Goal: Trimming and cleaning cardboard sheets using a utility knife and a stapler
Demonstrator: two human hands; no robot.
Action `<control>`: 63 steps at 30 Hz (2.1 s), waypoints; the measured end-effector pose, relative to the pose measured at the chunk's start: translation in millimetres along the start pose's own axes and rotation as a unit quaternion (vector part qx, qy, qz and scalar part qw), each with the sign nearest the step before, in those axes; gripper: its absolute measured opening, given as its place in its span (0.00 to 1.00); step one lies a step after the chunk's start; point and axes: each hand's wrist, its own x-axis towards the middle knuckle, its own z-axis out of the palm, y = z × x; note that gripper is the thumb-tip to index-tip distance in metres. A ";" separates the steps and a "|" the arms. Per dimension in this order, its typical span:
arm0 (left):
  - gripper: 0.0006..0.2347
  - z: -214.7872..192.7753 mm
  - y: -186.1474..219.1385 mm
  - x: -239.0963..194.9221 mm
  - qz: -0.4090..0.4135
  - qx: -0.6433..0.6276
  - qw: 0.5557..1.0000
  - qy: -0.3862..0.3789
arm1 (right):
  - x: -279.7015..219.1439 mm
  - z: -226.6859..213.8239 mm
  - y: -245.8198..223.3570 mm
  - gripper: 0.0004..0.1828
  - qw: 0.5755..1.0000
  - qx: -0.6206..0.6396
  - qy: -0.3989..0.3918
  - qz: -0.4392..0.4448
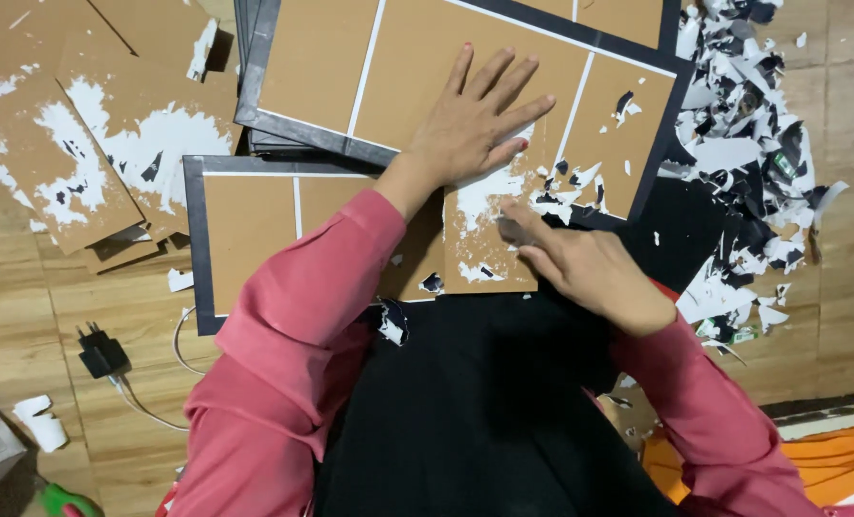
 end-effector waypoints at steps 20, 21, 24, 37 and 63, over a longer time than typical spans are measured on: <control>0.20 1.0 2.4 1.5 -0.010 -0.016 1.000 -0.003 | 6.8 6.2 27.1 0.24 0.981 -0.014 0.187 0.042; 0.19 -0.1 2.1 0.8 -0.009 -0.029 1.000 0.007 | 3.6 1.2 27.2 0.24 0.971 0.074 0.213 0.080; 0.19 -1.9 1.6 0.2 -0.005 -0.024 1.000 0.007 | -6.8 -2.7 16.2 0.22 0.946 0.194 0.246 0.081; 0.24 -16.8 24.1 -12.0 -0.089 -0.002 0.996 -0.019 | -20.8 109.6 -0.2 0.07 0.716 0.656 0.196 0.136; 0.15 -6.0 122.8 -149.6 -0.225 -0.660 0.617 0.365 | -49.6 112.3 -28.5 0.11 0.767 0.589 0.249 -0.050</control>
